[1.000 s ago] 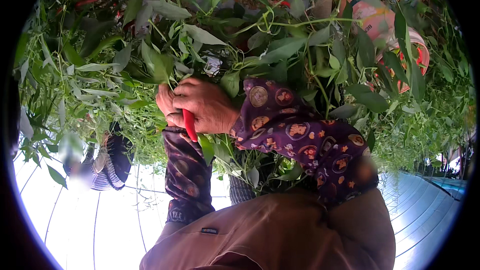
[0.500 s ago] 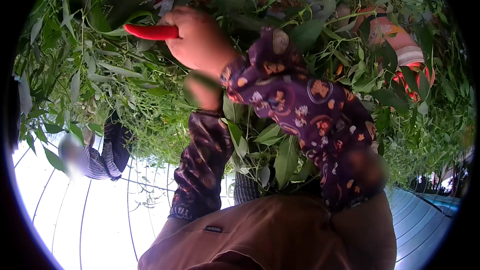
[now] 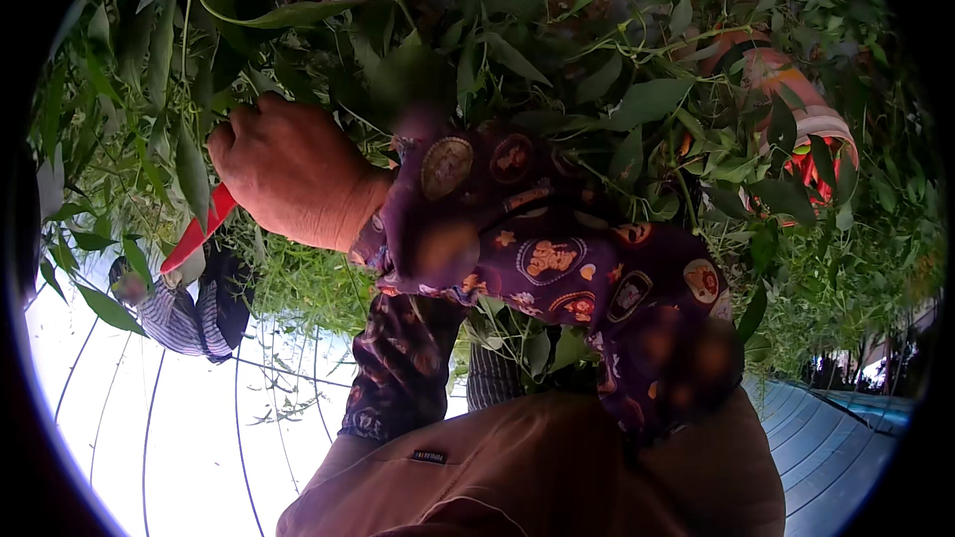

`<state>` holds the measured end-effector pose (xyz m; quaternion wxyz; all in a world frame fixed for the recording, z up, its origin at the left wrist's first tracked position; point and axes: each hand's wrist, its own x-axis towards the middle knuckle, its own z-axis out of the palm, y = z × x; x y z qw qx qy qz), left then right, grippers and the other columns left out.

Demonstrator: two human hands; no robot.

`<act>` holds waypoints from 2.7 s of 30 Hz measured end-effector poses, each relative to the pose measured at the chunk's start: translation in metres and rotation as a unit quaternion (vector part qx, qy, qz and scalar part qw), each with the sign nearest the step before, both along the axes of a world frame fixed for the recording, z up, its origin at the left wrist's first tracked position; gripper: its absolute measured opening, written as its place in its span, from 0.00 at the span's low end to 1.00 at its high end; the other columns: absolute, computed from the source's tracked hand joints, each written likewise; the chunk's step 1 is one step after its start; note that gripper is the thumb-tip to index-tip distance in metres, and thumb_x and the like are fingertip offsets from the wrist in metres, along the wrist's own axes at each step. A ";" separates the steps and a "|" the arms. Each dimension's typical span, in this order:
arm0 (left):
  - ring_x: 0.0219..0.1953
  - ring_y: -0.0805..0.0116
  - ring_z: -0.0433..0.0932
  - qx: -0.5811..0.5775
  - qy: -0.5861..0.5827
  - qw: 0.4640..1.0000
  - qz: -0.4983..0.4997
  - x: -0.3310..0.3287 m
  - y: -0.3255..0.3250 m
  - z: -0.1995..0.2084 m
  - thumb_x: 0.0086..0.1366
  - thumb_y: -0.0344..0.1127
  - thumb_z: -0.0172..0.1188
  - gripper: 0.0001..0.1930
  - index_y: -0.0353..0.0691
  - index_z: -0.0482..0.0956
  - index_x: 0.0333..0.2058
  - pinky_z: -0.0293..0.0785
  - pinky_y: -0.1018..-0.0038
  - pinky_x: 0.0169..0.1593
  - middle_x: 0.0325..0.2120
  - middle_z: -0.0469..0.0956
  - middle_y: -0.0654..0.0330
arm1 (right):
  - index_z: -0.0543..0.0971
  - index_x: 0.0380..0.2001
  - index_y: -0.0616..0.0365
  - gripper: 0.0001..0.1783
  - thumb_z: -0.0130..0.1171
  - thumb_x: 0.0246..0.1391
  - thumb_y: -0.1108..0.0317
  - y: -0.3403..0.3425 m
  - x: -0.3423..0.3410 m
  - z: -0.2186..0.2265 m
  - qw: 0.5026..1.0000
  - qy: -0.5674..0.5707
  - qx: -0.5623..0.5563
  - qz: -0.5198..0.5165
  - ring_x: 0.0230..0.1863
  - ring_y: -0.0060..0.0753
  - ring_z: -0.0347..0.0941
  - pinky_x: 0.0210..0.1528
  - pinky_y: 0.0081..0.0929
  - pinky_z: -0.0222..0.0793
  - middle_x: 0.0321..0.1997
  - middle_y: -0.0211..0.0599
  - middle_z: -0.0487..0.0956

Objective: The person harvests peppers by hand and using shears, placing them into a white bucket. The person reaches into the plants, selects ripe peppers, cuts or pulls them, and drops them into the bucket filled with red and green peppers.

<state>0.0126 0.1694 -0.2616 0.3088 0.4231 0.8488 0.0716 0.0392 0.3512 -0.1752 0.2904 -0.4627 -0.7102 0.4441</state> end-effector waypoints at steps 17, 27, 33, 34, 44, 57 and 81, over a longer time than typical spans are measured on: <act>0.43 0.63 0.79 0.097 -0.130 0.976 0.148 -0.019 0.036 0.054 0.63 0.24 0.61 0.23 0.29 0.67 0.56 0.76 0.70 0.48 0.48 0.77 0.51 | 0.76 0.41 0.58 0.16 0.63 0.46 0.71 -0.034 0.076 0.094 0.937 0.213 -0.269 0.061 0.38 0.48 0.74 0.44 0.41 0.69 0.39 0.41 0.74; 0.59 0.62 0.70 0.222 -0.207 0.953 0.016 0.006 0.131 0.175 0.61 0.20 0.59 0.36 0.33 0.55 0.67 0.71 0.69 0.59 0.60 0.68 0.49 | 0.76 0.41 0.63 0.09 0.58 0.62 0.69 -0.038 0.165 0.107 0.836 0.267 -0.459 -0.141 0.29 0.23 0.72 0.33 0.23 0.68 0.29 0.32 0.76; 0.52 0.46 0.72 0.104 -0.102 0.929 -0.340 0.044 0.183 0.144 0.48 0.30 0.70 0.30 0.44 0.77 0.53 0.72 0.57 0.52 0.50 0.71 0.49 | 0.74 0.33 0.63 0.08 0.57 0.61 0.69 -0.055 0.182 0.109 0.827 0.233 -0.486 -0.158 0.23 0.21 0.68 0.26 0.26 0.63 0.22 0.28 0.71; 0.46 0.46 0.73 0.126 -0.124 0.923 -0.341 0.047 0.177 0.139 0.48 0.32 0.69 0.24 0.43 0.80 0.48 0.73 0.56 0.48 0.45 0.73 0.49 | 0.74 0.32 0.63 0.08 0.56 0.61 0.68 -0.054 0.184 0.107 0.816 0.232 -0.501 -0.169 0.22 0.21 0.67 0.25 0.26 0.63 0.22 0.28 0.70; 0.42 0.62 0.78 0.091 -0.218 0.964 -0.119 0.030 0.130 0.080 0.68 0.35 0.57 0.12 0.33 0.79 0.44 0.73 0.68 0.45 0.42 0.80 0.56 | 0.76 0.34 0.65 0.10 0.60 0.57 0.67 -0.062 0.218 0.134 0.674 0.369 -0.639 0.045 0.17 0.17 0.65 0.20 0.20 0.61 0.20 0.24 0.70; 0.41 0.75 0.74 0.028 -0.439 0.872 0.214 0.044 0.153 0.119 0.70 0.40 0.60 0.16 0.37 0.73 0.50 0.69 0.76 0.48 0.39 0.78 0.64 | 0.80 0.46 0.62 0.20 0.72 0.52 0.65 -0.010 0.244 0.068 0.810 0.363 -0.320 -0.331 0.33 0.16 0.72 0.31 0.19 0.67 0.34 0.23 0.77; 0.34 0.79 0.71 -0.109 -0.378 0.909 0.139 0.046 0.109 0.109 0.69 0.43 0.60 0.20 0.30 0.76 0.50 0.67 0.81 0.40 0.34 0.78 0.67 | 0.78 0.27 0.56 0.11 0.65 0.37 0.68 -0.047 0.282 0.053 0.911 -0.309 -0.013 -0.272 0.33 0.47 0.77 0.35 0.37 0.73 0.28 0.40 0.79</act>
